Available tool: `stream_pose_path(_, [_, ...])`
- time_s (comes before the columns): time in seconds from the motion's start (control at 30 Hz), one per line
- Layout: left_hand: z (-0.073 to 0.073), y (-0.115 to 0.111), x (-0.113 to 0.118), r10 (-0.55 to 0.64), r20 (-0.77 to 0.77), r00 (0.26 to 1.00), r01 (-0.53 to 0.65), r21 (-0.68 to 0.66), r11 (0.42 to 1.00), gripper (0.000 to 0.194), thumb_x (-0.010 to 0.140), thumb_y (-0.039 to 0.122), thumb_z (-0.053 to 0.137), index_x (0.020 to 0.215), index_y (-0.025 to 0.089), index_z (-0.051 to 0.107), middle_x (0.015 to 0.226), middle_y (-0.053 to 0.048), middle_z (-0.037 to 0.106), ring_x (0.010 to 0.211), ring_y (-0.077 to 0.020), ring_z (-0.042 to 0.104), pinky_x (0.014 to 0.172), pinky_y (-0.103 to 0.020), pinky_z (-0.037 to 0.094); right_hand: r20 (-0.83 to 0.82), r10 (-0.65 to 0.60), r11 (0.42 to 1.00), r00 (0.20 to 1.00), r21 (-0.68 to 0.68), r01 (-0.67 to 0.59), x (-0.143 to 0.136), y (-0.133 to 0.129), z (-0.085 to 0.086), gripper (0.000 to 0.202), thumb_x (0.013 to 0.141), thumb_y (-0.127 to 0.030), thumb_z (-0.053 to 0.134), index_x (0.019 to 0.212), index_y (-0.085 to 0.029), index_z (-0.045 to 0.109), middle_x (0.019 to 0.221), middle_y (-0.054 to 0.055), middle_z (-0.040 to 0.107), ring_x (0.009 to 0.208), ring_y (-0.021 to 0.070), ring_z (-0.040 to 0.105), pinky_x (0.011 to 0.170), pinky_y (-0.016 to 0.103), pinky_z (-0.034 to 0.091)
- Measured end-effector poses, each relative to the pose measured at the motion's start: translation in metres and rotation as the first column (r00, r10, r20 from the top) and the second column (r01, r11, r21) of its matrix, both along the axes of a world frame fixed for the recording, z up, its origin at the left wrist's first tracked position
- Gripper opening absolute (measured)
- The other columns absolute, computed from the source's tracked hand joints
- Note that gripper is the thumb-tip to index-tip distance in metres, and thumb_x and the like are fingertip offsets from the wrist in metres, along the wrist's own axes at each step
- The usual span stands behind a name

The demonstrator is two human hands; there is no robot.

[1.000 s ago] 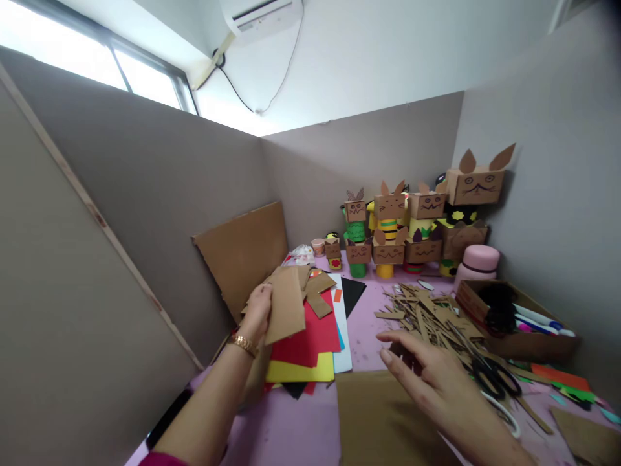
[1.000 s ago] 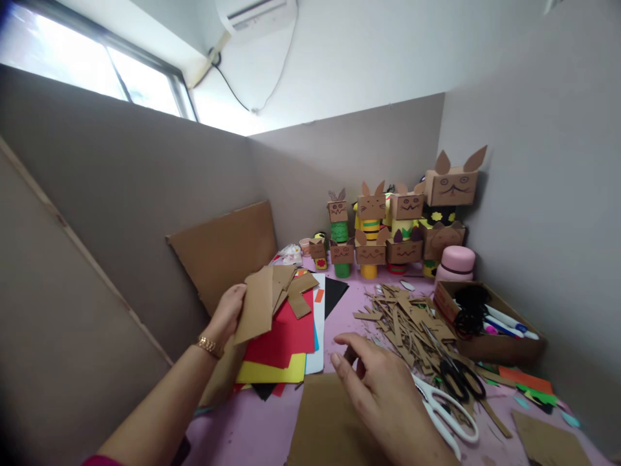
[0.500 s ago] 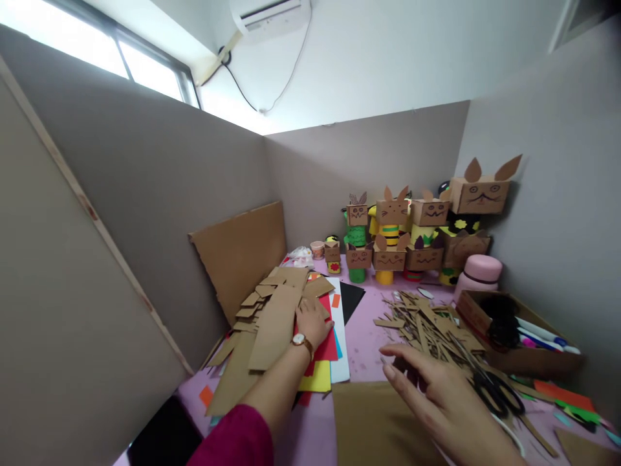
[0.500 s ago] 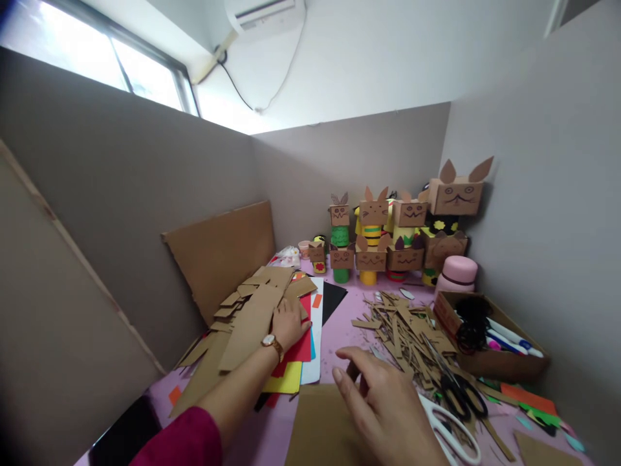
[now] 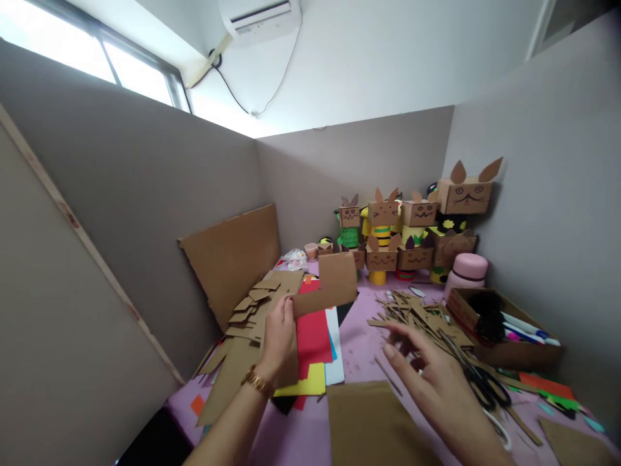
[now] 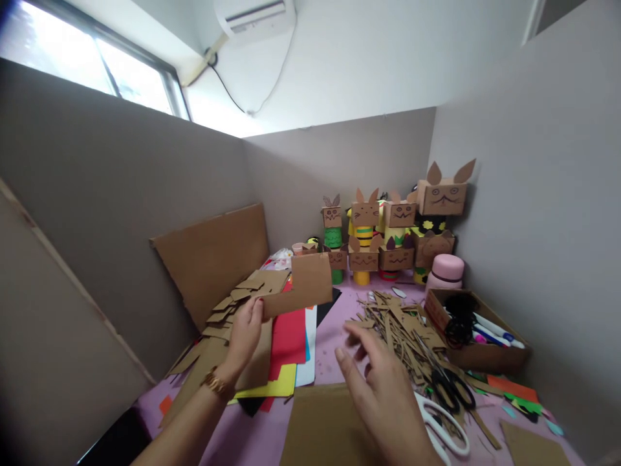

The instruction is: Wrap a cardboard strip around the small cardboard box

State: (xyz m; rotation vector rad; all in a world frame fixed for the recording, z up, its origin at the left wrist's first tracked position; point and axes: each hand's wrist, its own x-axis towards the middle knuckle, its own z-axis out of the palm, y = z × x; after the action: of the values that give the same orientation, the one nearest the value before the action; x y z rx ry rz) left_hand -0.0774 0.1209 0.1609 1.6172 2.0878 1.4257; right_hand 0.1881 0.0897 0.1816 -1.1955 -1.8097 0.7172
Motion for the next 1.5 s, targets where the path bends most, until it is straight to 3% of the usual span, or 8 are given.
stream_pose_path(0.13, [0.009, -0.035, 0.019, -0.193, 0.287, 0.938, 0.197, 0.014, 0.980, 0.048, 0.092, 0.053, 0.036, 0.095, 0.015, 0.065, 0.084, -0.005, 0.067, 0.079, -0.0206, 0.064, 0.064, -0.030, 0.054, -0.284, -0.134, 0.991, 0.950, -0.060, 0.122, -0.008, 0.011, -0.010, 0.077, 0.079, -0.051, 0.059, 0.142, -0.017, 0.032, 0.141, 0.018, 0.046, 0.120, 0.0320, 0.050, 0.093, 0.047, 0.045])
stream_pose_path(0.33, [0.020, -0.098, 0.036, -0.454, 0.511, 0.729, 0.526, 0.005, 0.850, 0.068, 0.080, 0.067, 0.048, 0.135, 0.026, 0.048, 0.127, -0.014, 0.062, 0.099, -0.0261, 0.067, 0.084, -0.041, 0.054, -0.453, -0.129, 0.986, 0.882, -0.156, 0.064, 0.005, 0.013, -0.009, 0.045, 0.085, -0.054, 0.053, 0.101, -0.014, 0.064, 0.100, 0.013, 0.073, 0.088, 0.0284, 0.065, 0.080, 0.041, 0.050])
stream_pose_path(0.43, [0.016, -0.122, 0.036, -0.748, 0.322, 0.580, 0.811, -0.148, 0.565, 0.094, 0.065, 0.055, 0.075, 0.145, 0.034, 0.029, 0.150, -0.009, 0.036, 0.134, -0.0296, 0.039, 0.107, -0.048, 0.032, -0.602, -0.259, 0.964, 0.756, -0.206, 0.167, 0.015, 0.013, -0.006, 0.042, 0.080, -0.054, 0.060, 0.098, -0.016, 0.064, 0.097, 0.009, 0.073, 0.077, 0.0251, 0.066, 0.064, 0.034, 0.053])
stream_pose_path(0.57, [0.001, -0.129, 0.051, -0.871, -0.008, 0.492, 0.856, -0.177, 0.485, 0.033, 0.088, 0.034, 0.055, 0.120, 0.036, 0.062, 0.128, -0.004, 0.061, 0.122, -0.0254, 0.054, 0.105, -0.045, 0.037, -0.787, -0.308, 0.951, 0.534, -0.261, 0.162, 0.021, 0.015, -0.003, 0.037, 0.076, -0.046, 0.067, 0.101, -0.019, 0.063, 0.102, 0.007, 0.070, 0.062, 0.0175, 0.063, 0.047, 0.026, 0.049])
stream_pose_path(0.77, [0.021, -0.120, 0.051, -0.427, 0.334, 0.840, 0.404, 0.139, 0.904, 0.020, 0.084, 0.026, 0.061, 0.097, 0.025, 0.075, 0.094, -0.004, 0.077, 0.089, -0.0224, 0.071, 0.083, -0.030, 0.054, -0.829, -0.310, 0.950, 0.466, -0.257, 0.175, 0.027, 0.012, 0.003, 0.033, 0.074, -0.042, 0.069, 0.101, -0.023, 0.064, 0.108, 0.004, 0.066, 0.063, 0.0146, 0.058, 0.035, 0.020, 0.041])
stream_pose_path(1.03, [0.050, -0.085, -0.007, -0.068, 0.878, 0.474, -0.299, 0.233, 0.925, 0.023, 0.096, 0.023, 0.041, 0.107, 0.026, 0.061, 0.111, 0.000, 0.070, 0.111, -0.0115, 0.061, 0.092, -0.021, 0.049, -0.831, -0.295, 0.955, 0.471, -0.271, 0.119, 0.024, 0.011, 0.006, 0.034, 0.071, -0.042, 0.073, 0.097, -0.022, 0.065, 0.099, 0.003, 0.066, 0.061, 0.0135, 0.055, 0.033, 0.018, 0.038])
stream_pose_path(1.27, [0.001, -0.123, 0.039, 0.126, 0.956, 0.264, -0.169, -0.082, 0.982, 0.026, 0.092, 0.021, 0.048, 0.117, 0.021, 0.056, 0.142, -0.010, 0.048, 0.132, -0.0184, 0.042, 0.111, -0.038, 0.031, -0.752, -0.088, 0.971, 0.654, -0.211, -0.113, 0.014, 0.008, 0.006, 0.035, 0.073, -0.043, 0.072, 0.097, -0.021, 0.059, 0.080, 0.001, 0.070, 0.054, 0.0136, 0.056, 0.042, 0.022, 0.044])
stream_pose_path(1.5, [-0.003, -0.145, 0.086, -0.301, 0.873, 0.384, 0.304, 0.188, 0.934, 0.053, 0.068, 0.048, 0.076, 0.113, 0.023, 0.064, 0.130, -0.010, 0.060, 0.125, -0.0291, 0.050, 0.106, -0.044, 0.039, -0.650, 0.133, 0.920, 0.748, -0.199, -0.337, -0.021, -0.015, 0.005, 0.029, 0.075, -0.048, 0.069, 0.081, -0.020, 0.062, 0.059, -0.005, 0.060, 0.047, 0.0123, 0.055, 0.046, 0.023, 0.041])
